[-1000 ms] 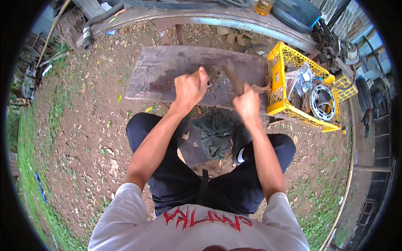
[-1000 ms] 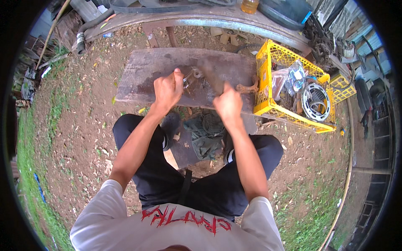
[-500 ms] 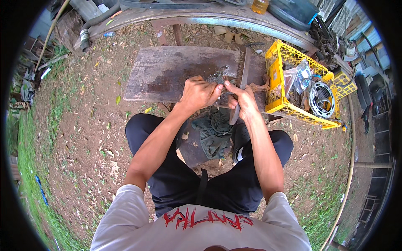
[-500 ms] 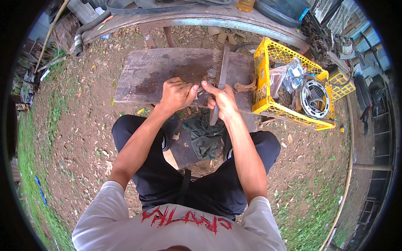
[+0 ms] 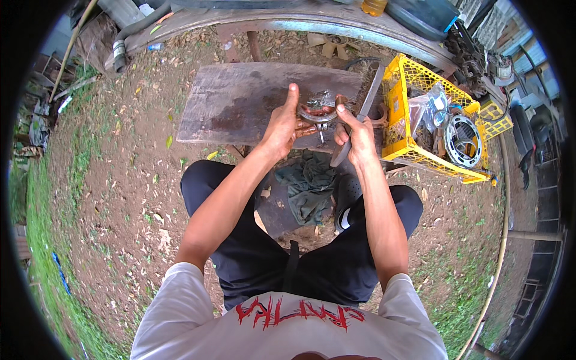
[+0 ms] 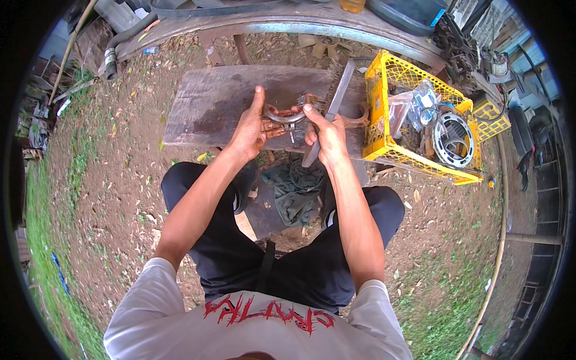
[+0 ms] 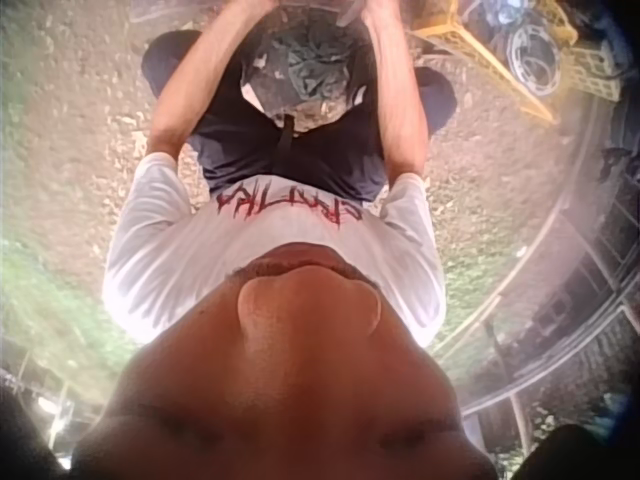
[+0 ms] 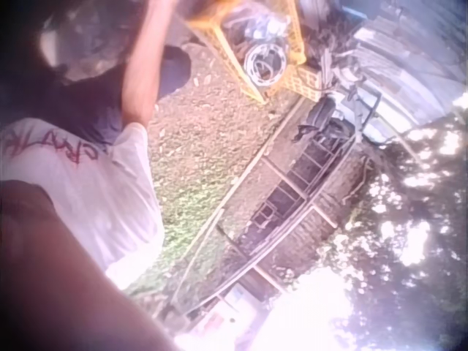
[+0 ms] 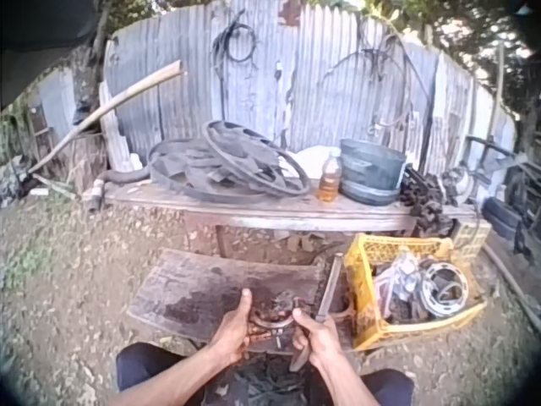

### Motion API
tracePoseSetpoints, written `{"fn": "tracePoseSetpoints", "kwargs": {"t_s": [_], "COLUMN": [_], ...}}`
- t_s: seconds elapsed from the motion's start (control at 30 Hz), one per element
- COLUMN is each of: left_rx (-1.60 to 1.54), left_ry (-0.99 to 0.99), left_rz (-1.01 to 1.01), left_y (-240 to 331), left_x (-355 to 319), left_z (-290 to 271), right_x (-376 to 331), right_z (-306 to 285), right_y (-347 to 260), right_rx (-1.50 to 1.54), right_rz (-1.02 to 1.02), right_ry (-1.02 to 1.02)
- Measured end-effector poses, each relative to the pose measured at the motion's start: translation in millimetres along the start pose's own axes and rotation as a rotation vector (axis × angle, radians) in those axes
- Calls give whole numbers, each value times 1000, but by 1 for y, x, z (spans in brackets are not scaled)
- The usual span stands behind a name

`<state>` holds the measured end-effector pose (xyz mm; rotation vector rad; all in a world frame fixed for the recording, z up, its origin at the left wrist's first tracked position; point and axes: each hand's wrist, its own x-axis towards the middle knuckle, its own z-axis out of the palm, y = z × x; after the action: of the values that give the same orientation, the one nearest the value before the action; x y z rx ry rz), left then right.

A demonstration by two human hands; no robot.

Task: The person cleans a metal engine component by scraping it with a metal tool and wiping it with a cloth.

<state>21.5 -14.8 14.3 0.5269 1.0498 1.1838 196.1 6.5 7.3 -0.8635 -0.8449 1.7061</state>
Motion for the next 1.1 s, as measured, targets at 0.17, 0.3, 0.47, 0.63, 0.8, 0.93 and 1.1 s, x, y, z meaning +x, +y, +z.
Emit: {"fn": "tracePoseSetpoints", "kwargs": {"t_s": [0.17,0.3,0.47,0.63,0.8,0.93,1.1], "left_rx": [-138,-147,-181,-321,-244,-226,-291], "left_ry": [62,132,94,210,260,224,263], "left_rz": [1,57,104,144,154,233,231], "left_y": [-6,-4,-2,10,15,9,16], "left_x": [-3,3,15,8,9,29,15], "left_z": [-3,-7,-32,-18,-13,-31,-18], "right_x": [-1,2,-11,-6,-10,3,-10], "right_z": [11,7,8,16,27,16,25], "right_y": [3,-7,17,20,23,25,18], "right_rx": [-328,-750,-1327,-1471,-1528,-1400,-1519], "right_rz": [-85,-181,-452,-244,-212,-221,-289], "right_ry": [91,279,150,258,188,282,265]}}
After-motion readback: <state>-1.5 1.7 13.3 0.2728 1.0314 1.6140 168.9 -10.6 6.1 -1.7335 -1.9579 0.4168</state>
